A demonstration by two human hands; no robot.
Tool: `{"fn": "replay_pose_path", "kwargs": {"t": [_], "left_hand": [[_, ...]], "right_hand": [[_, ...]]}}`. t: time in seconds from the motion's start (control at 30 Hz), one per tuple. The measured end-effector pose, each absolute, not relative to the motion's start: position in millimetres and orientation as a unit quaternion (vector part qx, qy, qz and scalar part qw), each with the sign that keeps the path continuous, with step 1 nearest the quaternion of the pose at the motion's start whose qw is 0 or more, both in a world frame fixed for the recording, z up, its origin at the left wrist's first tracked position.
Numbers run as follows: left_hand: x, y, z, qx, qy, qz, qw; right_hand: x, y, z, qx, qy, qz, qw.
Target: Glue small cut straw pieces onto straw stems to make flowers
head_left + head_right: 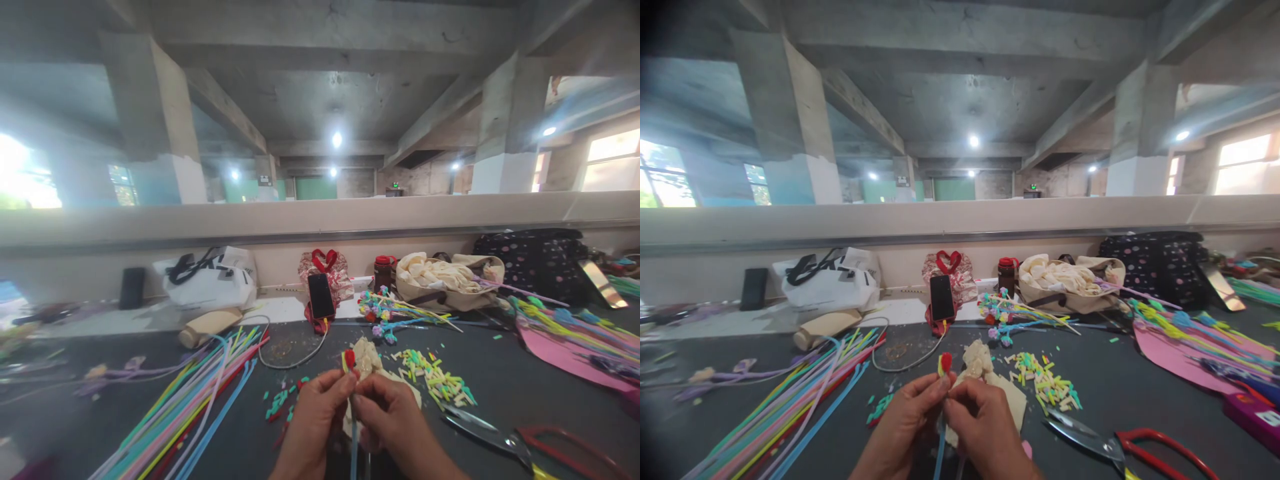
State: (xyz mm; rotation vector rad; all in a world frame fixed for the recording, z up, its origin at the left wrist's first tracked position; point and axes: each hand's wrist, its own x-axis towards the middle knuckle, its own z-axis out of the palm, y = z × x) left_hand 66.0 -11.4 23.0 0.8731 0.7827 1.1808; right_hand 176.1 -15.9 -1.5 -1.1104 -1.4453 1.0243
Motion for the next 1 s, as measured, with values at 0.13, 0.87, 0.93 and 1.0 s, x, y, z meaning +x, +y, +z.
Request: {"fn": "replay_pose_path", "kwargs": {"t": [0.13, 0.87, 0.93, 1.0], "left_hand": [[66.4, -10.5, 20.0, 0.406, 0.331, 0.521, 0.674], [54.7, -1.7, 14.5, 0.464, 0.416, 0.462, 0.631], [54.4, -0.3, 11.6, 0.462, 0.413, 0.465, 0.632], [54.9, 0.7, 9.8, 0.450, 0.408, 0.478, 0.635]], "right_hand": [[175.0, -14.8, -5.5, -0.453, -0.600, 0.427, 0.502], [180.2, -15.8, -3.1, -0.498, -0.669, 0.283, 0.474], [180.0, -15.9, -3.2, -0.501, -0.668, 0.285, 0.470], [180.2, -15.4, -3.7, -0.500, -0.673, 0.278, 0.468]]}}
